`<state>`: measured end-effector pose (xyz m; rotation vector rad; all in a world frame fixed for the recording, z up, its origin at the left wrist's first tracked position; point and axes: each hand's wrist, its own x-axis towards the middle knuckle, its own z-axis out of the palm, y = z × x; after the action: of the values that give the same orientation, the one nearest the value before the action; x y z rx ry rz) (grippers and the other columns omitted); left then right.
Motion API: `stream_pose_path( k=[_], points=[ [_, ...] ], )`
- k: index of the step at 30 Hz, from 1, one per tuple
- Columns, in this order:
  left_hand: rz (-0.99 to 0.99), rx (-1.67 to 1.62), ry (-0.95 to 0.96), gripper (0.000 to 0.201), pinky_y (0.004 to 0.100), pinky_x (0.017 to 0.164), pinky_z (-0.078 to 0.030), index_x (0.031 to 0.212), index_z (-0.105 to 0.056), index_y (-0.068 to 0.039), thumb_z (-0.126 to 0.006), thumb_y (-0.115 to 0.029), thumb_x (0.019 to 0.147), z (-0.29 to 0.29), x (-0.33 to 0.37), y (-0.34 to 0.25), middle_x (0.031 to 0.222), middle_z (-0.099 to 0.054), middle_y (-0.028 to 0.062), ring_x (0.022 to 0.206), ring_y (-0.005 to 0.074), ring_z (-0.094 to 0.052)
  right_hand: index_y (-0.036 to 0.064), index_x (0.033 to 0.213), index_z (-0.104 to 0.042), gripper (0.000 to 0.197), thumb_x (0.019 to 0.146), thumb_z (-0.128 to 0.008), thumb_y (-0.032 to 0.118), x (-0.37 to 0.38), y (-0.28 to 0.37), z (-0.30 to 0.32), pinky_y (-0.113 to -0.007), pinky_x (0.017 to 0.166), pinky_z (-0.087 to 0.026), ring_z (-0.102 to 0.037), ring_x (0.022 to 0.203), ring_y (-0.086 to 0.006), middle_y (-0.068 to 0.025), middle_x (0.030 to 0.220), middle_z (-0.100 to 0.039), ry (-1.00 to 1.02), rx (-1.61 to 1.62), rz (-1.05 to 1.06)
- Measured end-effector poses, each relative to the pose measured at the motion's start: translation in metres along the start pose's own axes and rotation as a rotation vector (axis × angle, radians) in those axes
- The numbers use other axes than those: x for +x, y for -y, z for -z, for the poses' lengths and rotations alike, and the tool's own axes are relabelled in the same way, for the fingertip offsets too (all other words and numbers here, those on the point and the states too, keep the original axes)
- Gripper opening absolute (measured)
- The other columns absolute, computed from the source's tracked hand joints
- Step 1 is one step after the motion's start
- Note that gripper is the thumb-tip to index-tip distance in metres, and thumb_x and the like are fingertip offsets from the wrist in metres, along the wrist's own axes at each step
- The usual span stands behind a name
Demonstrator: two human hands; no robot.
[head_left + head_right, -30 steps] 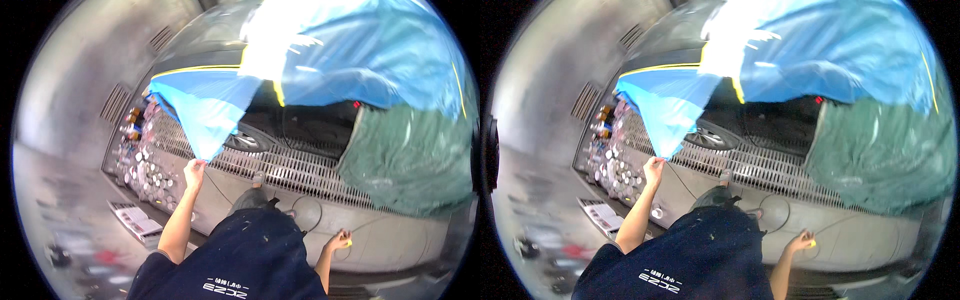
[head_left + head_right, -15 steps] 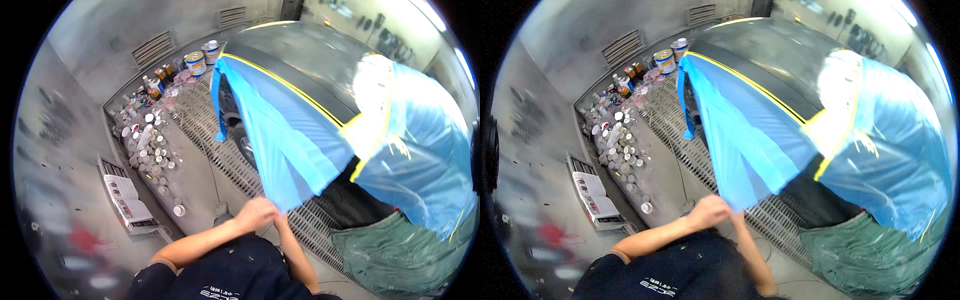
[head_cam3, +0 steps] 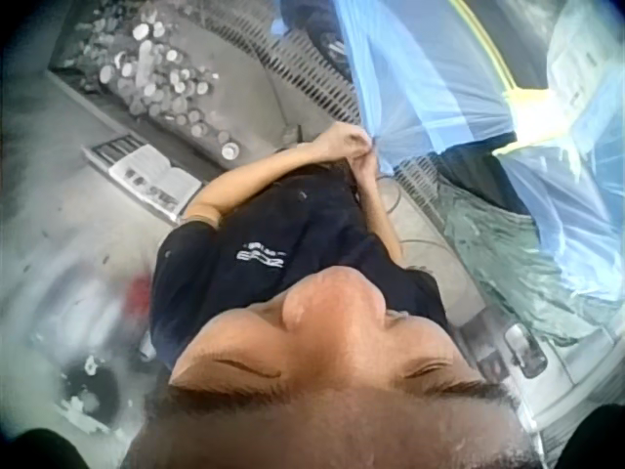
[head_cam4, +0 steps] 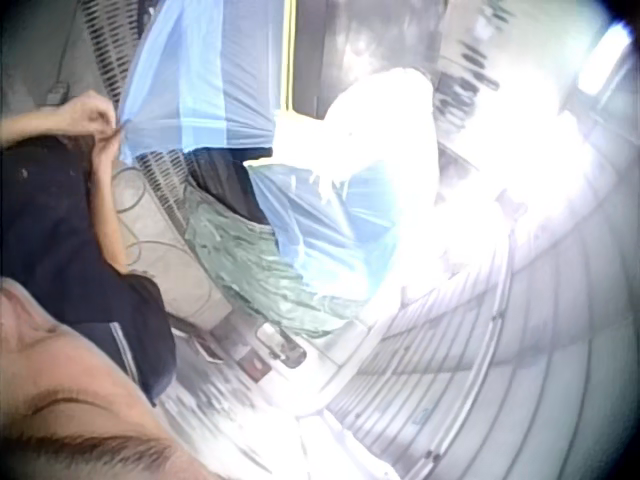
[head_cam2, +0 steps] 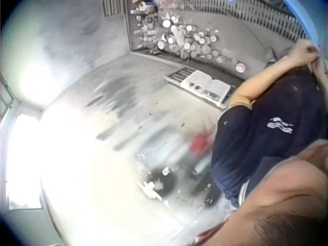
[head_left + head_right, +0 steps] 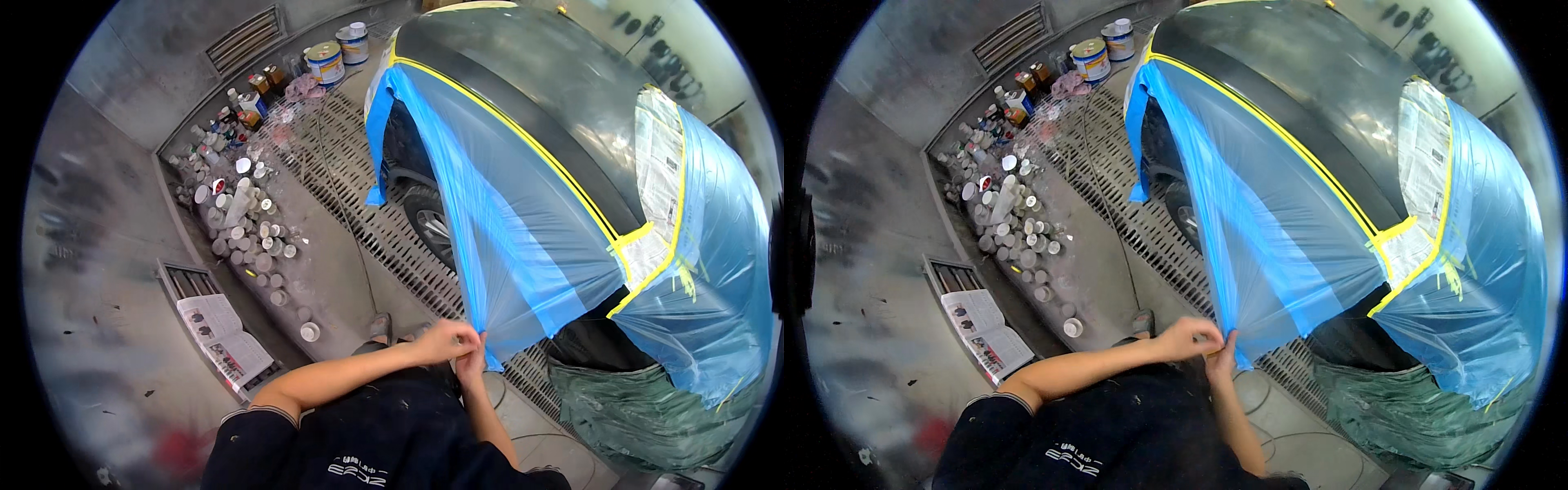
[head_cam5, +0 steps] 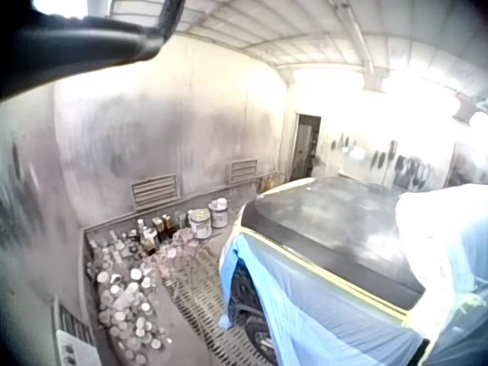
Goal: The person applies yellow masking tape and blue plastic sheeting to a car's hood and windshield area. They smooth the plastic and tape it down to cover the vehicle's surface, preparing it for a subsequent process.
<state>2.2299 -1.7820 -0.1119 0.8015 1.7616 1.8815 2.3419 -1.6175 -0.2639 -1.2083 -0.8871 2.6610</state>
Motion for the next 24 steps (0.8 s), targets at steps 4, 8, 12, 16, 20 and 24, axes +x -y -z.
stream_pose_path(
  k=[4,8,12,16,20,24],
  points=[
    [0.424,-0.277,-0.393,0.028,0.0318,0.09,-0.055,0.115,-0.067,-0.002,-0.08,-0.009,0.091,0.034,0.009,0.086,0.109,-0.072,0.008,0.101,0.0159,-0.068,0.0097,0.101,-0.061,0.045,0.105,-0.057,0.054,0.028,-0.016,0.009,-0.031,0.066,-0.042,-0.048,0.072,-0.0147,-0.0011,0.086,-0.054,-0.091,0.204,-0.213],
    [0.54,-0.313,-0.549,0.065,0.0364,0.104,-0.052,0.138,-0.054,0.002,-0.087,-0.023,0.087,0.079,0.037,0.145,0.132,-0.063,0.0147,0.122,0.0216,-0.062,0.0099,0.098,-0.06,0.046,0.103,-0.059,0.056,0.057,-0.037,0.021,-0.03,0.064,-0.043,-0.05,0.071,-0.0124,0.0,0.086,-0.054,0.071,0.359,-0.331],
    [0.646,-0.423,-0.512,0.098,0.0498,0.116,-0.042,0.157,-0.03,0.001,-0.086,-0.038,0.087,0.119,0.098,0.138,0.155,-0.047,0.0193,0.142,0.0317,-0.047,0.0107,0.1,-0.06,0.045,0.103,-0.06,0.056,0.057,-0.036,0.041,-0.029,0.063,-0.044,-0.052,0.072,-0.0108,0.0007,0.088,-0.056,0.054,0.336,-0.322],
    [0.613,-0.671,-0.465,0.086,0.0524,0.111,-0.044,0.156,-0.032,-0.008,-0.08,-0.041,0.093,0.175,0.166,0.139,0.151,-0.048,0.0132,0.14,0.0298,-0.048,0.0113,0.106,-0.06,0.044,0.102,-0.061,0.055,0.031,-0.026,0.034,-0.029,0.064,-0.044,-0.052,0.073,-0.0114,0.0013,0.091,-0.058,0.034,0.235,-0.289],
    [0.548,-0.798,-0.396,0.062,0.0462,0.106,-0.049,0.143,-0.049,-0.009,-0.078,-0.037,0.096,0.218,0.2,0.164,0.135,-0.061,0.0071,0.128,0.0248,-0.057,0.0126,0.113,-0.061,0.042,0.101,-0.064,0.053,0.015,-0.022,0.029,-0.031,0.063,-0.044,-0.054,0.074,-0.0134,0.0001,0.096,-0.061,0.038,0.29,-0.369],
    [0.581,-0.765,-0.416,0.051,0.0424,0.1,-0.052,0.133,-0.058,-0.003,-0.081,-0.026,0.094,0.227,0.198,0.182,0.123,-0.067,0.0057,0.118,0.0226,-0.063,0.0172,0.111,-0.062,0.035,0.1,-0.067,0.05,0.018,-0.037,0.039,-0.032,0.06,-0.044,-0.055,0.069,-0.0155,-0.0006,0.09,-0.062,-0.168,0.136,-0.39]
  ],
)
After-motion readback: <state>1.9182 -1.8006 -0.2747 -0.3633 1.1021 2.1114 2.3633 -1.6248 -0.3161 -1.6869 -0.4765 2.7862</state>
